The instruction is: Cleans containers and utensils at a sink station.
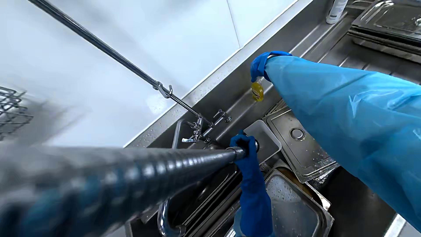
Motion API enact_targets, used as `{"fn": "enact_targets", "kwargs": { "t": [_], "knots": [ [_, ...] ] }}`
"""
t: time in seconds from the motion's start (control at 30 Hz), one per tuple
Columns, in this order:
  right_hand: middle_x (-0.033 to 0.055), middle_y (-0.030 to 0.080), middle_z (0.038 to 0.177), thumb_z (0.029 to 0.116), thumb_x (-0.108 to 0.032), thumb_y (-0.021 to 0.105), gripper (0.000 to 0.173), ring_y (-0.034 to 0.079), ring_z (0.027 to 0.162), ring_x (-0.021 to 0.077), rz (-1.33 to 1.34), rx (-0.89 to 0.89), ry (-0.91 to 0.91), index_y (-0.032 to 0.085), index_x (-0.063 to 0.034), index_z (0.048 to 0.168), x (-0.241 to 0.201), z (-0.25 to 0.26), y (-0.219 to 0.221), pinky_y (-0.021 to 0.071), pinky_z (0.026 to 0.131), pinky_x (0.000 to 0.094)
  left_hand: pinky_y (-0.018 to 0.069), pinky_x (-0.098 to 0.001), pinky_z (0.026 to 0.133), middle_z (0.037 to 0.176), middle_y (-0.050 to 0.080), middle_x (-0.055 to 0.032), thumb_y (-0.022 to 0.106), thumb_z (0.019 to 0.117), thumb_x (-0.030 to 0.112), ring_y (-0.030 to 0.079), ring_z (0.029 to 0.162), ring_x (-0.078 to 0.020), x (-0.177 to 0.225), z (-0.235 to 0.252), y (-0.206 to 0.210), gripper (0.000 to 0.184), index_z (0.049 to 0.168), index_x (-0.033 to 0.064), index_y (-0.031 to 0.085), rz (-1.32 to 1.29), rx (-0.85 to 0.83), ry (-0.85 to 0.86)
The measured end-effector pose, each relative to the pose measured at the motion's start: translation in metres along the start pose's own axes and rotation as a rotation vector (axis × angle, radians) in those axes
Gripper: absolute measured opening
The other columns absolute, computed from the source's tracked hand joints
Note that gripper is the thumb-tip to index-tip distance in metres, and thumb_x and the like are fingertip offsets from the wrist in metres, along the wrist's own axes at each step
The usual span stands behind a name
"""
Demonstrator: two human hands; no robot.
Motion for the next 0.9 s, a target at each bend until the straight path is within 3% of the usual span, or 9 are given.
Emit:
{"fn": "enact_targets", "kwargs": {
  "t": [0.13, 0.23, 0.33, 0.43, 0.5, 0.57, 0.7, 0.83, 0.9],
  "knots": [
    [0.0184, 0.071, 0.106, 0.0955, -0.045, 0.068, 0.041, 0.067, 0.104, 0.0374, -0.055, 0.051, -0.036, 0.075, -0.0053, 0.103, 0.027, 0.058, 0.016, 0.0502, 0.088, 0.0642, 0.0579, -0.0358, 0.094, 0.093, 0.068, -0.0007, 0.073, 0.0822, 0.000, 0.068, 0.095, -0.0147, 0.002, -0.003, 0.005, 0.021, 0.099, 0.0092, 0.065, -0.021, -0.008, -0.012],
    [0.0160, 0.072, 0.105, 0.0945, -0.048, 0.069, 0.042, 0.068, 0.102, 0.0349, -0.032, 0.041, -0.053, 0.075, -0.0081, 0.104, 0.030, 0.070, 0.018, 0.0510, 0.088, 0.0634, 0.0576, -0.0323, 0.091, 0.091, 0.067, 0.0008, 0.072, 0.0839, 0.000, 0.067, 0.091, -0.0119, 0.004, -0.002, 0.007, 0.021, 0.101, 0.0090, 0.064, -0.021, -0.038, 0.004],
    [0.0190, 0.070, 0.095, 0.0916, -0.035, 0.073, 0.033, 0.068, 0.092, 0.0369, 0.057, 0.111, -0.041, 0.073, -0.0018, 0.094, 0.037, 0.082, 0.020, 0.0523, 0.078, 0.0628, 0.0571, -0.0310, 0.091, 0.091, 0.067, 0.0010, 0.072, 0.0835, 0.001, 0.067, 0.091, -0.0111, 0.003, -0.003, 0.007, 0.021, 0.101, 0.0090, 0.065, -0.023, -0.019, -0.005],
    [0.0241, 0.068, 0.097, 0.0869, -0.016, 0.074, 0.019, 0.068, 0.095, 0.0435, 0.072, 0.215, 0.002, 0.069, 0.0027, 0.091, 0.042, 0.087, 0.022, 0.0528, 0.075, 0.0674, 0.0574, -0.0308, 0.089, 0.091, 0.068, 0.0001, 0.073, 0.0827, 0.002, 0.067, 0.091, -0.0120, 0.002, -0.001, 0.007, 0.020, 0.099, 0.0093, 0.065, -0.008, -0.004, -0.019],
    [0.0227, 0.069, 0.093, 0.0867, -0.021, 0.074, 0.023, 0.068, 0.091, 0.0420, 0.116, 0.260, -0.001, 0.069, 0.0017, 0.086, 0.052, 0.096, 0.024, 0.0532, 0.074, 0.0656, 0.0581, -0.0294, 0.085, 0.090, 0.068, -0.0003, 0.073, 0.0817, 0.003, 0.067, 0.089, -0.0116, 0.001, 0.000, 0.007, 0.019, 0.098, 0.0088, 0.066, 0.003, 0.002, 0.004],
    [0.0223, 0.069, 0.090, 0.0861, -0.029, 0.074, 0.030, 0.068, 0.090, 0.0423, 0.173, 0.342, 0.000, 0.069, 0.0003, 0.083, 0.058, 0.103, 0.032, 0.0532, 0.072, 0.0658, 0.0580, -0.0323, 0.089, 0.088, 0.068, -0.0008, 0.073, 0.0804, 0.001, 0.067, 0.089, -0.0130, 0.002, 0.001, 0.007, 0.019, 0.096, 0.0083, 0.066, -0.011, 0.000, 0.019],
    [0.0202, 0.071, 0.102, 0.0918, -0.038, 0.069, 0.033, 0.069, 0.097, 0.0425, 0.336, 0.530, 0.037, 0.072, -0.0053, 0.097, 0.052, 0.099, 0.055, 0.0531, 0.074, 0.0677, 0.0574, -0.0355, 0.093, 0.086, 0.066, -0.0012, 0.071, 0.0795, 0.000, 0.066, 0.086, -0.0139, 0.006, 0.006, 0.008, 0.020, 0.097, 0.0070, 0.064, -0.027, -0.020, 0.042],
    [0.0134, 0.071, 0.100, 0.0917, -0.040, 0.070, 0.032, 0.070, 0.089, 0.0363, 0.660, 0.705, 0.151, 0.065, -0.0105, 0.104, 0.046, 0.087, 0.088, 0.0550, 0.070, 0.0624, 0.0583, -0.0339, 0.090, 0.086, 0.066, -0.0050, 0.069, 0.0793, -0.002, 0.067, 0.086, -0.0163, 0.010, 0.009, 0.007, 0.020, 0.098, 0.0025, 0.063, -0.012, -0.006, 0.023],
    [0.0124, 0.071, 0.108, 0.0893, -0.042, 0.075, 0.040, 0.071, 0.096, 0.0355, 0.866, 0.753, 0.198, 0.065, -0.0122, 0.114, 0.046, 0.088, 0.106, 0.0562, 0.077, 0.0627, 0.0592, -0.0316, 0.087, 0.086, 0.066, -0.0056, 0.069, 0.0800, -0.001, 0.067, 0.086, -0.0158, 0.013, 0.010, 0.006, 0.018, 0.097, 0.0014, 0.063, 0.008, 0.009, 0.031]
  ]
}}
Point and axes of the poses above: each hand's wrist, its own z-axis towards the middle knuckle, its own y-axis out of the palm, x = y × z, the point moved 6 cm from there along z, towards the middle knuckle
